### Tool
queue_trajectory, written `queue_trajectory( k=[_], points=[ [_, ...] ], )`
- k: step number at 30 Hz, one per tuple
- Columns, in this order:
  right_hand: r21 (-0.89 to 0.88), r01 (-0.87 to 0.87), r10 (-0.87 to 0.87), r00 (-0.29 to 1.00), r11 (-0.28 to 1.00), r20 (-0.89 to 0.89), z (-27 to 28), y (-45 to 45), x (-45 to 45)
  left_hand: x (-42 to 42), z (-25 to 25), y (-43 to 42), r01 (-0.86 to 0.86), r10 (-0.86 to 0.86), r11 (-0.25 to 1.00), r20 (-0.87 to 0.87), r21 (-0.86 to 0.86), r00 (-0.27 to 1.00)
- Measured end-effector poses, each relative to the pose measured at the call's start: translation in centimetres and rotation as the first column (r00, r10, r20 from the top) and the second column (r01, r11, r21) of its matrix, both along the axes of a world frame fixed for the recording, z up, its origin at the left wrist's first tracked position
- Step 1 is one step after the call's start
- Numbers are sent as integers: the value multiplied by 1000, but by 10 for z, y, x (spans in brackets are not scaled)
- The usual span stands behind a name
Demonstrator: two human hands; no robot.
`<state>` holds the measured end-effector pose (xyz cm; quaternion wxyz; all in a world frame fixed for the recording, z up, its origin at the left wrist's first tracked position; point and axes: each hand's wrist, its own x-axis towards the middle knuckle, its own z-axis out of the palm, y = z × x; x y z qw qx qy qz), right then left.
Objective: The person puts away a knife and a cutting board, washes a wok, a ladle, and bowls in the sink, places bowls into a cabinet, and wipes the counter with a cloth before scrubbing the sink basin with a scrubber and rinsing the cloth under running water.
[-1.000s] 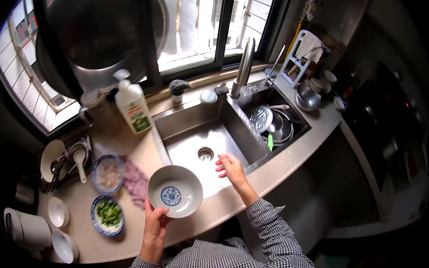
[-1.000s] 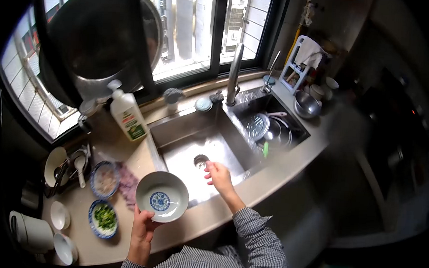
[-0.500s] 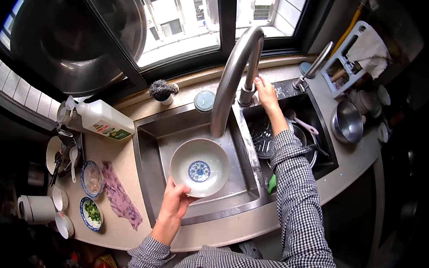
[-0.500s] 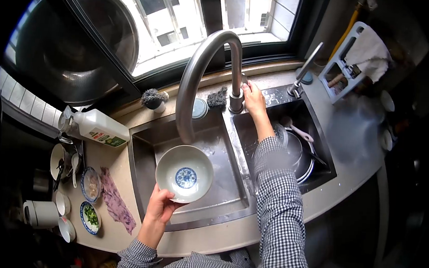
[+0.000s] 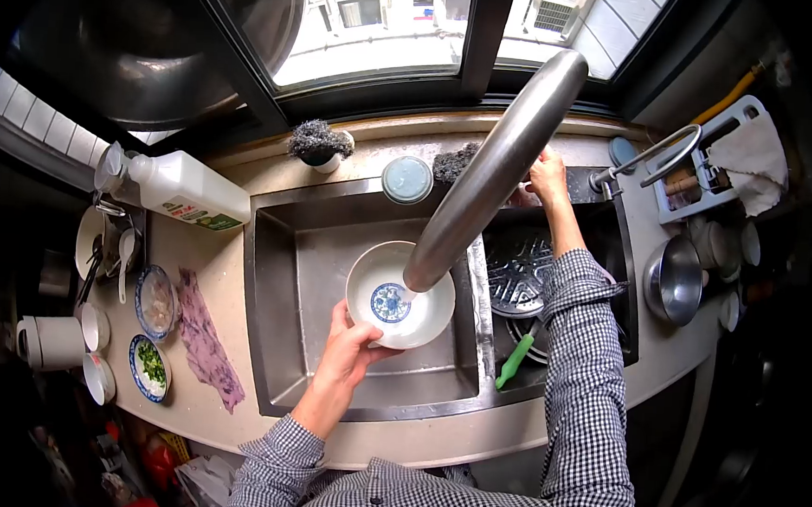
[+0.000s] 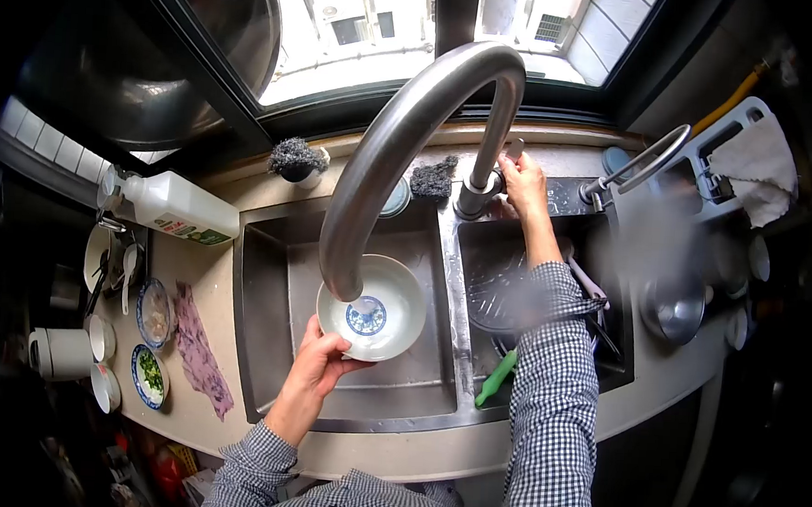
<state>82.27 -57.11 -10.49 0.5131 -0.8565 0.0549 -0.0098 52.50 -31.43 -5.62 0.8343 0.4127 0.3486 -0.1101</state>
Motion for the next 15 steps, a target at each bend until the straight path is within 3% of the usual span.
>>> queue_trajectory(
  k=[4,5,6,8,10,13,14,15],
  points=[
    [-35,2,-5,995,999,-99,17,7,-2,-2,-3,1,14,-13,1000,-56,19,998],
    [-46,-6,1,996,999,-94,22,11,-4,-2,0,1,22,-13,995,-87,96,996],
    [-142,-28,41,995,989,93,24,12,-9,-3,6,1,31,-11,985,-118,172,993],
    [-149,-32,59,981,988,183,31,13,-17,-8,4,1,47,3,925,-132,376,991],
    [-289,-26,114,950,957,290,40,18,-28,-16,-14,8,45,21,783,-98,621,995],
    [-271,-96,193,914,958,357,-7,8,-4,-24,-11,16,117,-61,216,-107,969,992],
    [-295,-155,262,892,943,368,-19,3,4,-25,4,17,135,-76,235,-120,963,990],
    [-316,-213,329,865,924,378,-30,-3,11,-28,8,19,172,-84,167,-160,971,984]
  ],
)
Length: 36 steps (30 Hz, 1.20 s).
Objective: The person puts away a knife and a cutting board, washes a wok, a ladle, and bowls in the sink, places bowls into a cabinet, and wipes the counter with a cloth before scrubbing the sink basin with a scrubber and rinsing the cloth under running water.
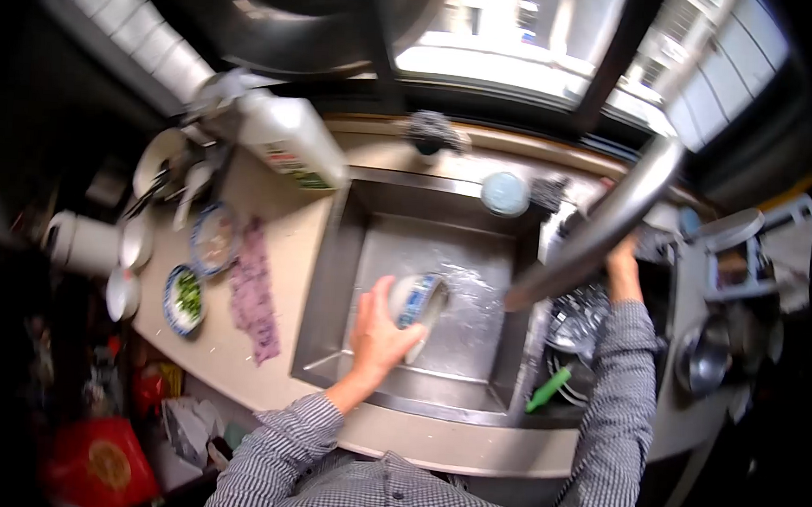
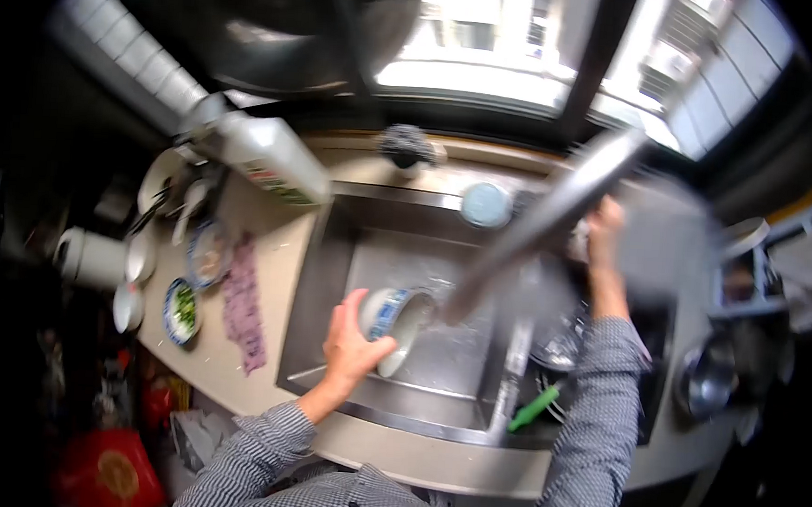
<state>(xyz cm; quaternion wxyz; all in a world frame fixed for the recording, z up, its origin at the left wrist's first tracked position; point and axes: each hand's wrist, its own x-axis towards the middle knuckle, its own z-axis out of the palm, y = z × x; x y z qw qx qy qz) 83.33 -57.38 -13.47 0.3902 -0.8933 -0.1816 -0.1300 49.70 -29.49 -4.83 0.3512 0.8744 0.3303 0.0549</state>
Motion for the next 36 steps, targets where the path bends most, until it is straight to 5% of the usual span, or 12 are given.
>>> queue_trajectory(
  k=[3,5,6,10,13,15,20,25,28,31,34,36],
  points=[
    [45,-34,25,981,998,194,2,-6,-27,-13,4,11,64,-64,995,-10,72,998],
    [-77,174,-174,985,982,6,71,46,-104,-19,9,19,68,-68,998,-10,12,998],
    [211,135,-161,980,968,113,41,48,-110,-21,13,22,52,-54,997,-40,-51,998],
    [312,-205,331,837,928,-436,38,121,-256,-31,-9,28,-45,62,955,47,-293,997],
    [397,75,236,697,915,-677,7,146,-313,-36,1,27,-41,66,944,63,-327,996],
    [539,367,172,685,758,-708,-21,151,-337,-41,-1,34,-63,98,898,59,-436,993],
    [699,565,689,288,439,-665,3,167,-366,-47,32,54,18,7,845,45,-535,999],
    [750,654,758,439,99,-483,58,237,-399,-53,66,72,468,-300,852,513,-234,804],
    [668,717,717,358,200,-599,21,244,-417,-97,50,130,435,-116,862,734,-261,669],
    [587,760,595,343,279,-727,47,317,-451,-178,16,239,270,414,607,588,-747,695],
    [631,683,653,294,367,-698,37,351,-471,-266,24,359,-356,843,463,278,-812,461],
    [671,420,602,303,611,-739,75,386,-482,-318,-5,429,-390,908,402,305,-828,288]
  ],
)
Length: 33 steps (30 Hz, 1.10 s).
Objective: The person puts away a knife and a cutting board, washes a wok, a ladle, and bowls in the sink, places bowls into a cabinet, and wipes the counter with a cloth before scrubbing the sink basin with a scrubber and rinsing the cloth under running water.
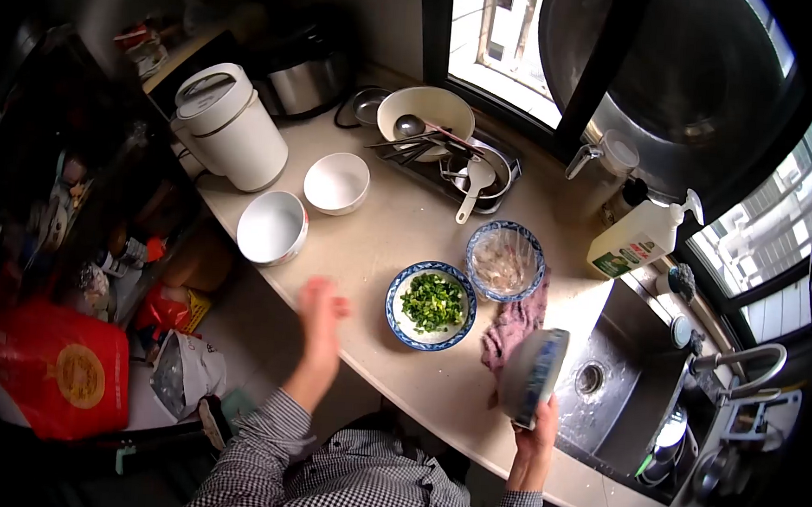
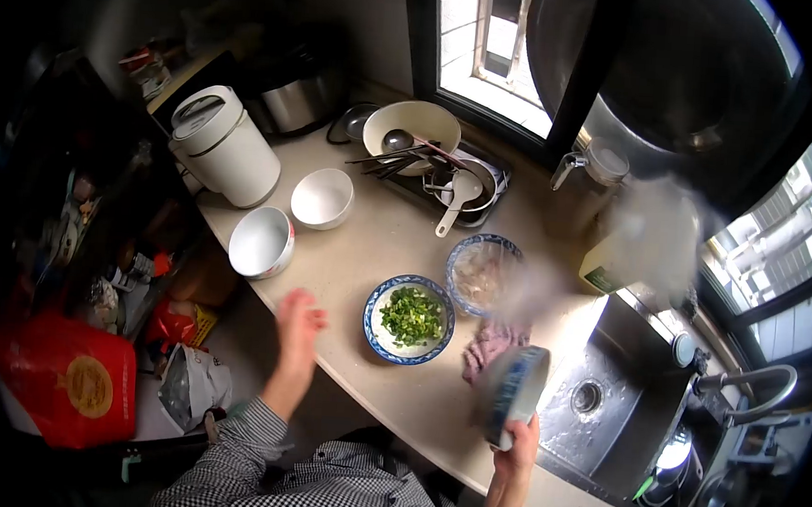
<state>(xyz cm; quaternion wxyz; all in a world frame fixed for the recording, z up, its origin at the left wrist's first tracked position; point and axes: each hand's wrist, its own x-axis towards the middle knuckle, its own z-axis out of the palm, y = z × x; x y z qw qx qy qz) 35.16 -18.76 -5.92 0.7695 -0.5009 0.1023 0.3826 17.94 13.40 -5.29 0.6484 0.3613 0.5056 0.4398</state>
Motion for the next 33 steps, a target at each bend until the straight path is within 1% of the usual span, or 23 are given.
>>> queue_trajectory(
  k=[2,3,4,6,7,8,9,10,13,14,16,18,20,22,23,24,26,28,30,31,33],
  points=[
    [-124,114,-95,984,986,149,4,27,-11,-25,-6,52,-175,180,980,47,-91,983],
    [-146,78,-54,986,986,159,5,30,-13,-32,-10,76,-221,227,966,32,-133,973],
    [-172,72,-36,978,982,206,7,34,-15,-38,-17,96,-266,273,948,15,-177,962],
    [-252,63,6,964,966,264,6,36,-16,-48,-39,124,-249,269,939,54,-239,962],
    [-290,63,15,966,955,260,9,34,-16,-55,-62,139,-223,252,943,93,-245,963],
    [-326,60,26,967,944,254,11,33,-15,-62,-71,149,-110,142,973,152,-205,978],
    [-357,52,41,969,933,245,12,33,-15,-64,-73,156,-128,161,968,144,-214,976],
    [-359,65,39,961,931,275,12,31,-15,-64,-75,157,-151,183,963,132,-221,974],
    [-372,91,42,941,924,336,9,23,-11,-55,-32,109,-146,159,972,56,-184,986],
    [-382,96,42,940,919,339,8,21,-10,-55,-23,93,-79,94,983,86,-167,992],
    [-394,111,33,940,912,340,3,15,-8,-44,1,60,39,-31,987,53,-157,998],
    [-387,117,23,941,915,338,-3,13,-4,-29,15,34,203,-195,964,65,-174,979],
    [-370,117,17,941,922,338,-1,14,-1,-6,36,3,350,-336,920,106,-176,936],
    [-378,137,6,936,916,353,3,16,2,23,50,-33,429,-413,881,118,-202,903],
    [-386,129,19,934,913,357,-1,13,5,34,49,-49,514,-492,831,147,-214,858],
    [-443,122,48,935,888,352,0,12,9,46,47,-63,593,-566,774,178,-221,805],
    [-418,151,18,928,896,373,-3,9,12,73,55,-99,663,-629,710,211,-237,749],
    [-437,112,46,941,892,335,-1,4,17,91,42,-125,718,-690,674,199,-174,696],
    [-433,76,58,956,898,288,-3,-2,21,103,40,-143,758,-741,627,162,-183,652],
    [-418,58,58,964,907,260,-7,-3,23,108,35,-148,763,-752,629,130,-150,646],
    [-383,35,57,972,923,227,-7,-6,25,113,33,-155,775,-775,601,93,-193,625]
  ],
)
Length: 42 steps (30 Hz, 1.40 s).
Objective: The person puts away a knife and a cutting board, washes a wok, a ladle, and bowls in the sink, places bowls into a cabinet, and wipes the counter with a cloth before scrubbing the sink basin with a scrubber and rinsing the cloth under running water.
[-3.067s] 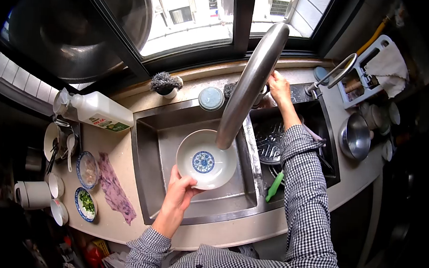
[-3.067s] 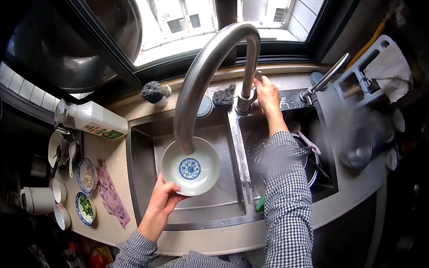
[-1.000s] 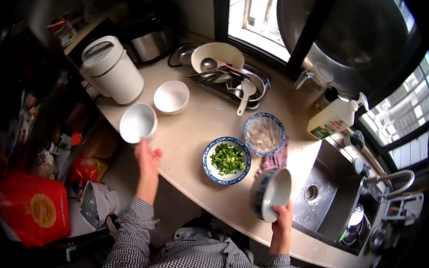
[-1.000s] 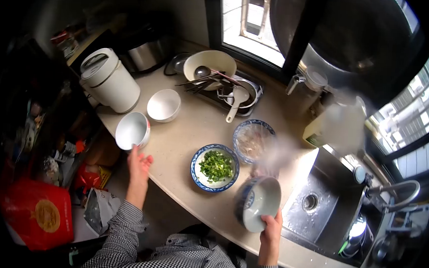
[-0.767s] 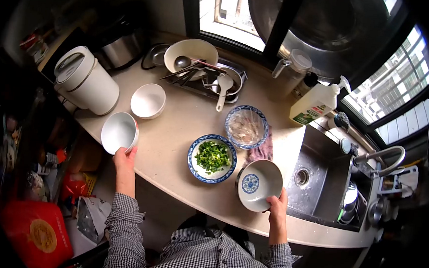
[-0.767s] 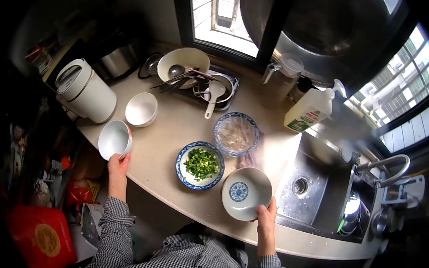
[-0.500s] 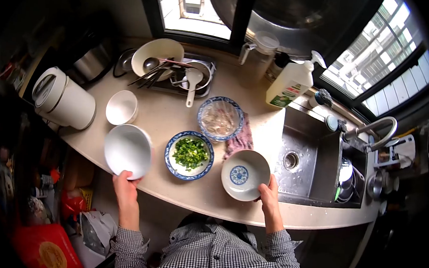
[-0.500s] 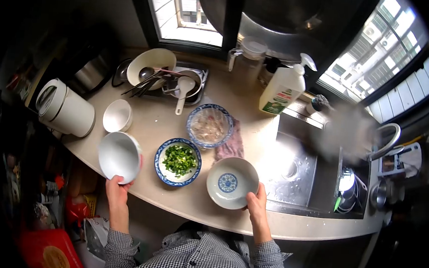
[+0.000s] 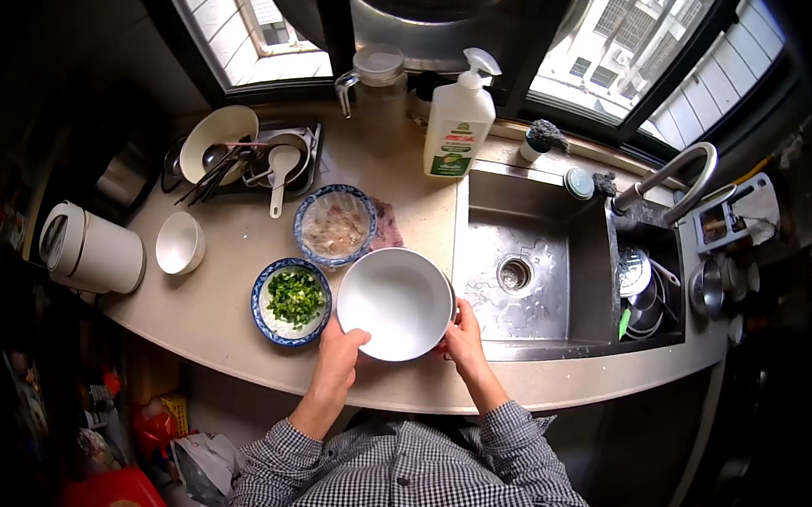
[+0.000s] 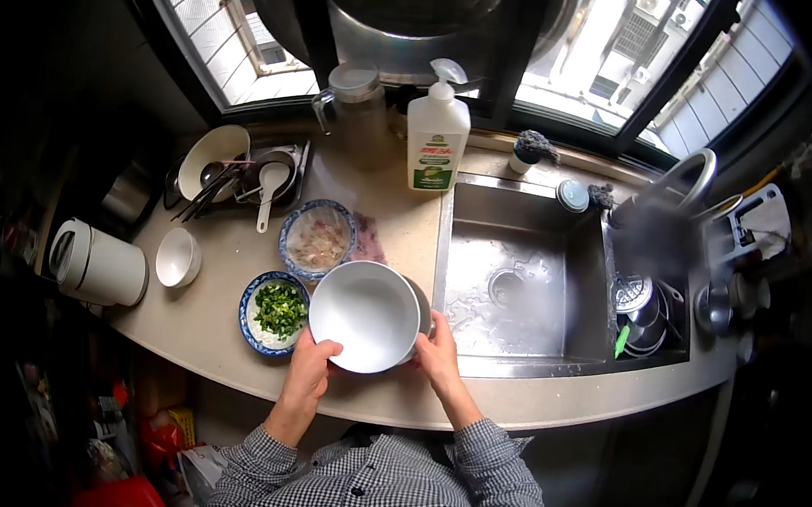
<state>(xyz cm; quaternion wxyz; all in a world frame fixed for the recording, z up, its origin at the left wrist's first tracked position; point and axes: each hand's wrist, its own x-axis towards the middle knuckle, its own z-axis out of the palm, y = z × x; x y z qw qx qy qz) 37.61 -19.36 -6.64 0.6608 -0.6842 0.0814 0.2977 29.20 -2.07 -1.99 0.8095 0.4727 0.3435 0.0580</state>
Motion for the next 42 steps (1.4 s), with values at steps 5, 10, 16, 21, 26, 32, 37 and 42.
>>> queue_trajectory(
  k=[5,10,16,21,26,32,37,42],
  points=[
    [86,-61,71,991,994,-117,-1,-8,6,5,-9,-3,62,-60,997,-28,47,998],
    [87,-128,141,976,988,-164,15,-15,13,6,-26,-1,126,-119,974,-47,187,992],
    [-68,-336,337,941,939,4,32,-10,6,8,4,-7,203,-200,979,-222,-7,954],
    [38,-161,162,987,986,-17,26,-1,4,7,-18,-5,287,-282,957,-93,38,955],
    [284,-54,-7,977,957,213,18,-29,-2,10,-2,-23,172,-261,897,175,407,949],
    [590,84,-287,922,803,259,37,-70,25,54,21,-59,-80,-500,573,424,816,755],
    [675,179,-400,898,716,186,38,-103,42,78,19,-88,-297,-562,455,530,839,635],
    [524,100,-379,804,846,458,40,-117,51,88,-17,-105,-257,-580,504,544,824,606]
  ],
)
